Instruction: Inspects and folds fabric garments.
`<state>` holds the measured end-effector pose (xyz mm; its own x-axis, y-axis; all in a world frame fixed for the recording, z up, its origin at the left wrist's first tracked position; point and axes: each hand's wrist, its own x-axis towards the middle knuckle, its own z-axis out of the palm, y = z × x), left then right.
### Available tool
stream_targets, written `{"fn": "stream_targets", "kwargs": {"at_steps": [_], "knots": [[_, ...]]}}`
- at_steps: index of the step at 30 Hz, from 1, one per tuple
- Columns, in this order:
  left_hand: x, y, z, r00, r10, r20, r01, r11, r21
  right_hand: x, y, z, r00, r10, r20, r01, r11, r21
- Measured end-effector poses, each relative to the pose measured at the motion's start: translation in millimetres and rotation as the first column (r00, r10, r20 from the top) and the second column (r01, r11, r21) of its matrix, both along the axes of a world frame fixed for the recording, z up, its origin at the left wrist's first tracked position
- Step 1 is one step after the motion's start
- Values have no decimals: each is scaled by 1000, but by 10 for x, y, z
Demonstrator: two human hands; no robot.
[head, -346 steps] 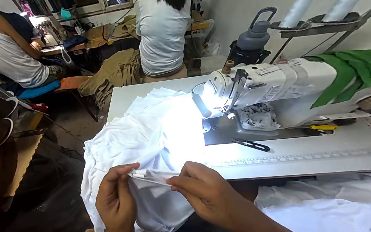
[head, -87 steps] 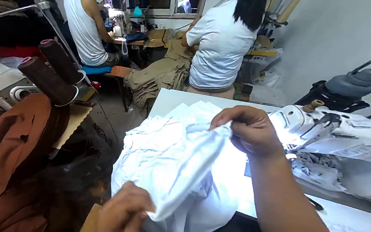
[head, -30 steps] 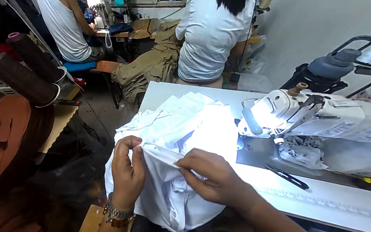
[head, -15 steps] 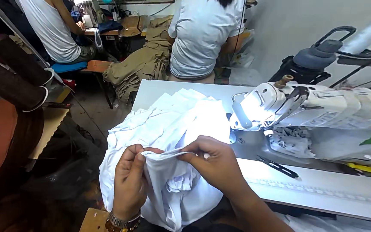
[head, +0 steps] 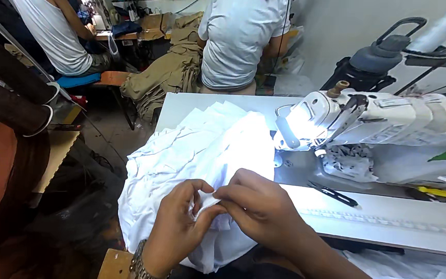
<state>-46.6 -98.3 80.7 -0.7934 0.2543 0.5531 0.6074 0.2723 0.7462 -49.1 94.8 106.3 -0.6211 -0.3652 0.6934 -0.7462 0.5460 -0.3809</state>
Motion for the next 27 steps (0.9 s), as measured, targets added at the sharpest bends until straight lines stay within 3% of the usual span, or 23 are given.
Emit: {"fn": "stream_targets", "kwargs": {"at_steps": [2,8,11,16,18,21,23,27], "knots": [[7,-34,40,1000,3,21,-2,999,-37,18,1,-44,1000,4,23,-2,999,-52],[32,14,-10,995,-44,84,30,986,164,111,-93,-207,954,56,296,79,901,-426],[34,13,-33,991,-69,118,41,973,225,111,-25,-193,904,62,423,169,857,-487],[11,46,-75,986,-118,120,82,959,271,45,52,-222,707,445,550,56,740,-670],[8,67,-103,987,-105,125,70,964,257,61,26,-231,748,393,535,55,767,-640],[5,99,-183,997,-18,75,6,988,152,91,-55,-256,927,75,367,96,899,-428],[9,111,-209,998,26,65,-33,994,104,82,-91,-279,965,-57,257,144,931,-334],[23,126,-190,984,-20,180,-9,987,162,72,-94,-297,975,-54,216,119,945,-304]]}}
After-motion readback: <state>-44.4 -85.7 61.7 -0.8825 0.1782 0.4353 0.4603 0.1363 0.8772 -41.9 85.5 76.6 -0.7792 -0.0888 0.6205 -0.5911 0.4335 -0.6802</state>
